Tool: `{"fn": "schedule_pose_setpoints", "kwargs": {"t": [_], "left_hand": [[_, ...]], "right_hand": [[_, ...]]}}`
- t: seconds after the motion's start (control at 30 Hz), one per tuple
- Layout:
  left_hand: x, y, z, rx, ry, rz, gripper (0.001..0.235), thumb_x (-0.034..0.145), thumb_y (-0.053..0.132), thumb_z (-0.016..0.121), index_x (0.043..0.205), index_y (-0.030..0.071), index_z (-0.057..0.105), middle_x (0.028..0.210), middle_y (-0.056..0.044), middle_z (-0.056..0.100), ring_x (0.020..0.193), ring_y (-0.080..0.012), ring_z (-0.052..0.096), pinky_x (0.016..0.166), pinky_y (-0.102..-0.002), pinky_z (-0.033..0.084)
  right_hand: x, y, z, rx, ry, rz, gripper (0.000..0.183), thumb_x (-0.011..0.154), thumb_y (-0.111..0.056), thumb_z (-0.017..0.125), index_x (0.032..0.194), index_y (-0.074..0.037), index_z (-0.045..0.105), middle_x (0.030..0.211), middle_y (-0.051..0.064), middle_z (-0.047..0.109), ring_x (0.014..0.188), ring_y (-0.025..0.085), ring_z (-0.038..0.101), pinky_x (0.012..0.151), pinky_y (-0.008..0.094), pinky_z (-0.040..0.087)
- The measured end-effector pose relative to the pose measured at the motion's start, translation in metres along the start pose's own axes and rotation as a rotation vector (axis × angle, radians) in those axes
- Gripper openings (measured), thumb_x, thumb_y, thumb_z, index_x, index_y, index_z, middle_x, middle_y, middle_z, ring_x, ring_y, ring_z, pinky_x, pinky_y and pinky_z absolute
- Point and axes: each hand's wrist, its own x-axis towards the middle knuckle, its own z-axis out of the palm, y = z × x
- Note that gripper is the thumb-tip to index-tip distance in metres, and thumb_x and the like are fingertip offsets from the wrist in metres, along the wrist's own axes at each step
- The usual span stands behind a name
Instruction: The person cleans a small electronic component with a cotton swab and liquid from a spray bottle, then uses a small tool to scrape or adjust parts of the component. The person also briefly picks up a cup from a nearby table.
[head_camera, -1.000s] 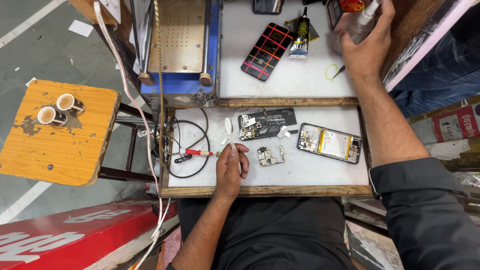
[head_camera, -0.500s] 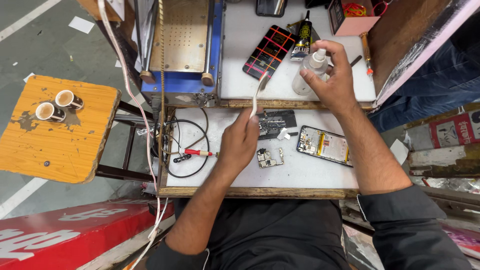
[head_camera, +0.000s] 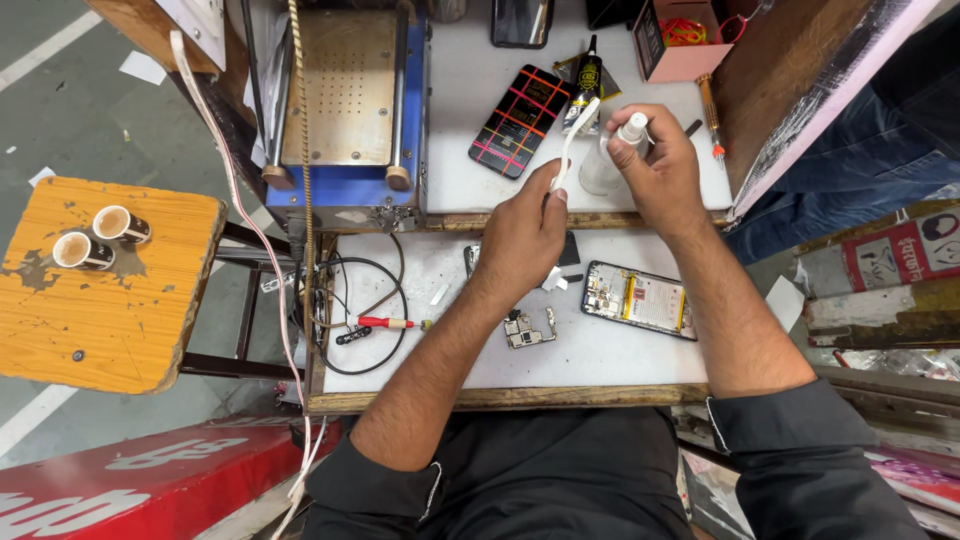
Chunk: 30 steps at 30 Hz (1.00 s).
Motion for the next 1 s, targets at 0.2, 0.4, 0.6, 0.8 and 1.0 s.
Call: {"fn": "schedule_pose_setpoints", "kwargs": {"t": [0.2, 0.4, 0.6, 0.8, 1.0], "left_hand": [[0.004, 0.002, 0.011, -0.200, 0.023, 0.022, 0.050, 0.104, 0.022, 0.051, 0.152, 0.010, 0.043, 0.079, -0.007, 0.074, 0.068, -0.0154, 0.073, 0.068, -0.035, 0.059], [0.004, 0.012, 0.022, -0.360, -0.004, -0.066, 0.059, 0.104, 0.020, 0.048, 0.160, 0.014, 0.029, 0.075, -0.004, 0.069, 0.055, -0.0097, 0.059, 0.053, -0.030, 0.052], [0.006, 0.015, 0.036, -0.459, 0.026, 0.034, 0.060, 0.108, 0.015, 0.046, 0.165, 0.013, 0.024, 0.076, -0.002, 0.065, 0.068, -0.0057, 0.060, 0.064, -0.023, 0.051], [0.008, 0.015, 0.040, -0.511, 0.020, -0.059, 0.061, 0.106, 0.015, 0.045, 0.163, 0.014, 0.024, 0.077, -0.001, 0.064, 0.063, -0.0053, 0.054, 0.055, -0.024, 0.046], [0.012, 0.023, 0.038, -0.522, 0.014, -0.070, 0.060, 0.106, 0.016, 0.045, 0.163, 0.015, 0.024, 0.078, -0.002, 0.064, 0.059, -0.0041, 0.054, 0.052, -0.022, 0.045]], "right_hand": [[0.006, -0.010, 0.023, -0.195, 0.167, -0.065, 0.061, 0.109, -0.011, 0.067, 0.156, -0.005, 0.027, 0.137, 0.010, 0.062, 0.129, 0.020, 0.061, 0.111, 0.035, 0.049], [0.002, -0.008, 0.030, -0.386, 0.057, -0.240, 0.074, 0.103, -0.002, 0.068, 0.161, -0.015, 0.023, 0.144, 0.017, 0.053, 0.134, 0.032, 0.060, 0.115, 0.042, 0.051], [-0.001, 0.004, 0.027, -0.455, 0.078, -0.241, 0.093, 0.087, 0.011, 0.077, 0.158, -0.020, 0.026, 0.144, 0.017, 0.048, 0.131, 0.034, 0.057, 0.112, 0.045, 0.051], [-0.002, 0.009, 0.030, -0.332, 0.031, -0.163, 0.099, 0.079, 0.015, 0.078, 0.155, -0.024, 0.027, 0.143, 0.015, 0.046, 0.128, 0.032, 0.058, 0.108, 0.041, 0.055], [0.004, 0.009, 0.029, -0.430, 0.048, -0.212, 0.104, 0.082, 0.015, 0.079, 0.160, -0.024, 0.024, 0.143, 0.015, 0.045, 0.131, 0.033, 0.057, 0.110, 0.043, 0.053]]}}
